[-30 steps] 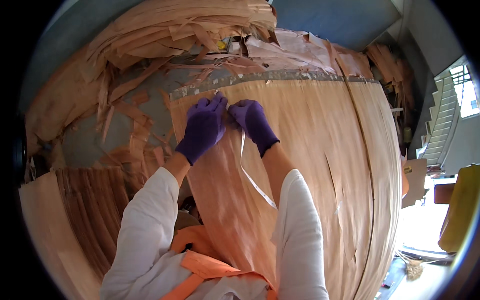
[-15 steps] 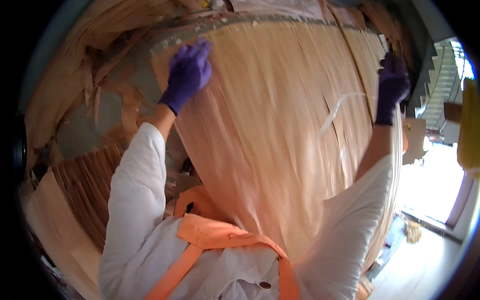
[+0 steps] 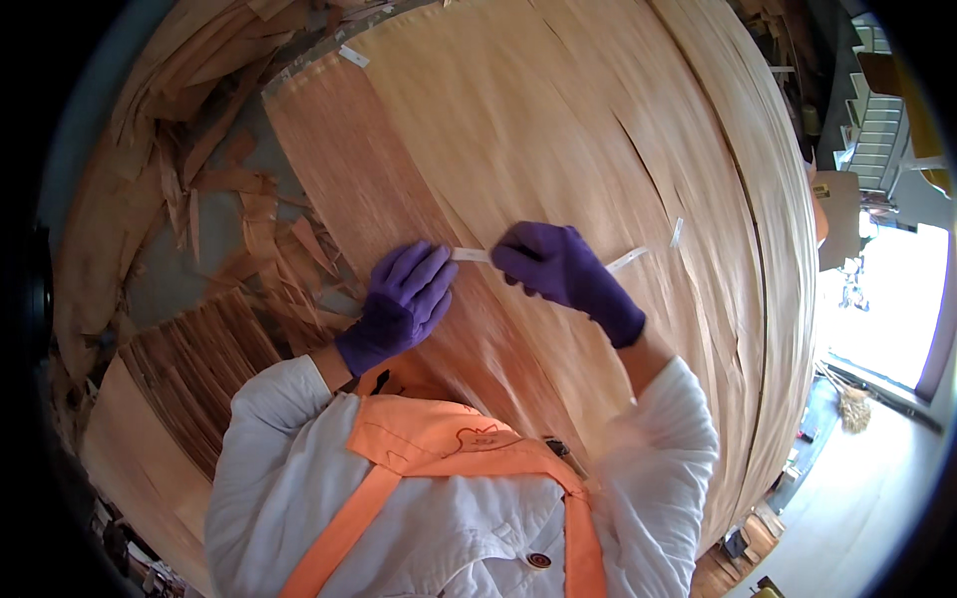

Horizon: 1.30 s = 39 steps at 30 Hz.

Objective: The person applies adhesive tape to sheets of wood veneer and uses a knife to trim the edges of the sheets.

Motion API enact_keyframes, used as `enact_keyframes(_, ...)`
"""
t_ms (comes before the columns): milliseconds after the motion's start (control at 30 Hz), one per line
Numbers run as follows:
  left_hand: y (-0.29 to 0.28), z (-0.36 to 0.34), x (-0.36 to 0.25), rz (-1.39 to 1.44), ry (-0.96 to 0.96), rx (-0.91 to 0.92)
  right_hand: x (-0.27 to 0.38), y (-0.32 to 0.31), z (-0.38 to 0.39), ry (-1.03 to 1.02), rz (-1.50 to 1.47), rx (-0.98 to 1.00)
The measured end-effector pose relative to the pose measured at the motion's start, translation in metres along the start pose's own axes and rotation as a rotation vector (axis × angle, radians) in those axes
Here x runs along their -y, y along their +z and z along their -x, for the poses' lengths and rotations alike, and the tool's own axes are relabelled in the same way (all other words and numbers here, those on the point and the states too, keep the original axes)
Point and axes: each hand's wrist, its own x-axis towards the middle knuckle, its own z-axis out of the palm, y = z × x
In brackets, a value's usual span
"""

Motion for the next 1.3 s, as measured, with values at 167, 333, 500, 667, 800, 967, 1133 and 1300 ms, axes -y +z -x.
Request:
enact_keyframes(167,0.009,0.004,-0.001,-0.034,0.003,-0.039,-0.011,0.023,-0.04,-0.086,0.361,-0.116)
enact_keyframes(333,0.0,-0.007,-0.008,-0.061,-0.001,0.028,-0.012,0.034,-0.045,-0.117,0.747,-0.26)
enact_keyframes(500,-0.001,-0.007,-0.009,-0.045,-0.042,0.067,-0.005,0.03,-0.038,-0.018,0.855,-0.28)
enact_keyframes(667,-0.003,-0.019,-0.011,-0.068,-0.058,0.099,-0.028,0.021,-0.027,-0.122,0.733,-0.322)
enact_keyframes(800,-0.003,-0.039,-0.019,-0.21,-0.045,0.199,-0.025,0.013,-0.009,-0.058,0.57,-0.301)
enact_keyframes(967,0.007,-0.048,-0.022,-0.263,-0.032,0.219,-0.048,0.004,0.018,-0.063,0.409,-0.281)
enact_keyframes(1133,0.004,-0.051,-0.023,-0.352,-0.039,0.294,-0.05,0.02,0.054,-0.278,0.645,-0.291)
enact_keyframes(1300,-0.009,-0.07,-0.024,-0.343,-0.002,0.379,-0.044,-0.021,0.06,-0.099,-0.148,-0.38)
